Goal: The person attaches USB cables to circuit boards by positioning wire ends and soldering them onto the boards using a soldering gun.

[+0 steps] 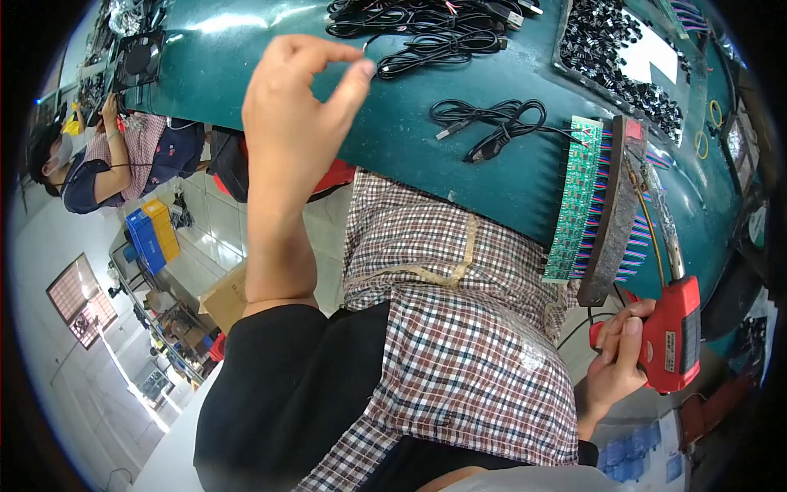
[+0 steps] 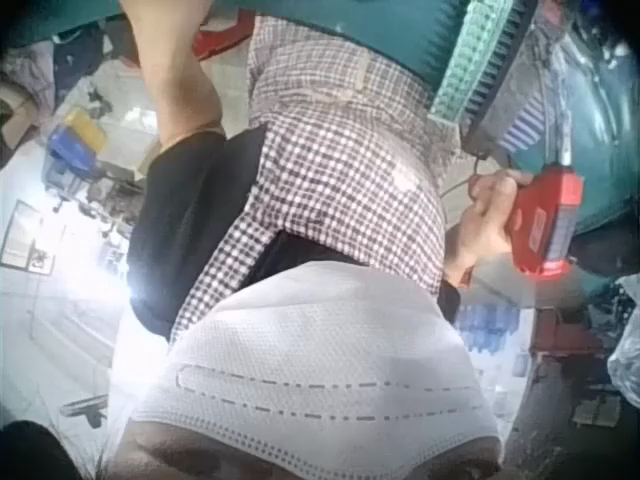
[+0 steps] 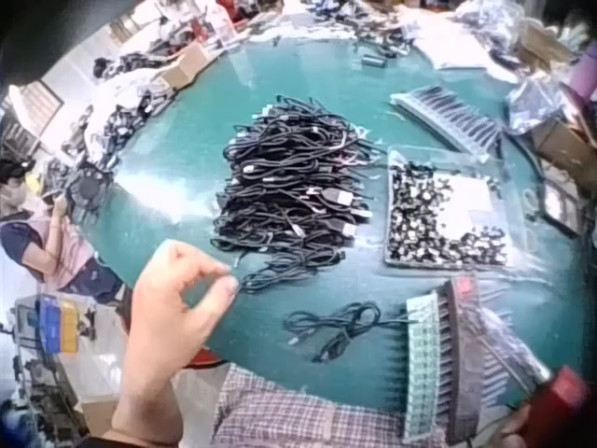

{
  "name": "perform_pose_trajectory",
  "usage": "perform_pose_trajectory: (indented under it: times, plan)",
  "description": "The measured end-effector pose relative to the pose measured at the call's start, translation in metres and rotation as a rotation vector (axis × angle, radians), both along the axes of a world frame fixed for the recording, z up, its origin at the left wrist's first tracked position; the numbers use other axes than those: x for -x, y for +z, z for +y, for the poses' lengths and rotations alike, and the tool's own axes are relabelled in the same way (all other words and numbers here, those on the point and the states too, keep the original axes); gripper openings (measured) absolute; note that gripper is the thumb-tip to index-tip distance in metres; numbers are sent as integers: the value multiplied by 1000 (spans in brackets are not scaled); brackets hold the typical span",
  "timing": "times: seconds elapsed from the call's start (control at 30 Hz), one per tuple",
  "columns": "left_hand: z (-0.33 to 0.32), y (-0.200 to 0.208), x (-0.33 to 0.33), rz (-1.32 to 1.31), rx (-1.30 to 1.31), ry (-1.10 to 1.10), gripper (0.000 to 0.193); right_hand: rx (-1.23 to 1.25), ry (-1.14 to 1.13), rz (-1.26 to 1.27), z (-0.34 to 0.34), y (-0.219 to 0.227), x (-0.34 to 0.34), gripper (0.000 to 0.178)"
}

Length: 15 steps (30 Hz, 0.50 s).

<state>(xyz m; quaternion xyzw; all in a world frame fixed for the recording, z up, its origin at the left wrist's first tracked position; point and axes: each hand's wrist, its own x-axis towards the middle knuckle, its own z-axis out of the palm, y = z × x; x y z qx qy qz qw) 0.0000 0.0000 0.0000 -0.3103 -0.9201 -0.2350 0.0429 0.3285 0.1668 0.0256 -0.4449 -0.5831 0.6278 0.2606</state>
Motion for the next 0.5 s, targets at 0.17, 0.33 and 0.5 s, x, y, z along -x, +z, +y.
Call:
perform_pose_trajectory:
  times: [0.17, 0.33, 0.5]
  plan:
    - [-9, -26, -3, 157, 53, -80, 16, -7, -20, 7, -2, 3, 3, 13]
    - [-1, -29, 4, 209, -8, -67, 11, -11, -19, 17, -3, 1, 1, 13]
    - [15, -7, 20, -69, -722, -33, 9, -14, -37, 7, -4, 4, 1, 14]
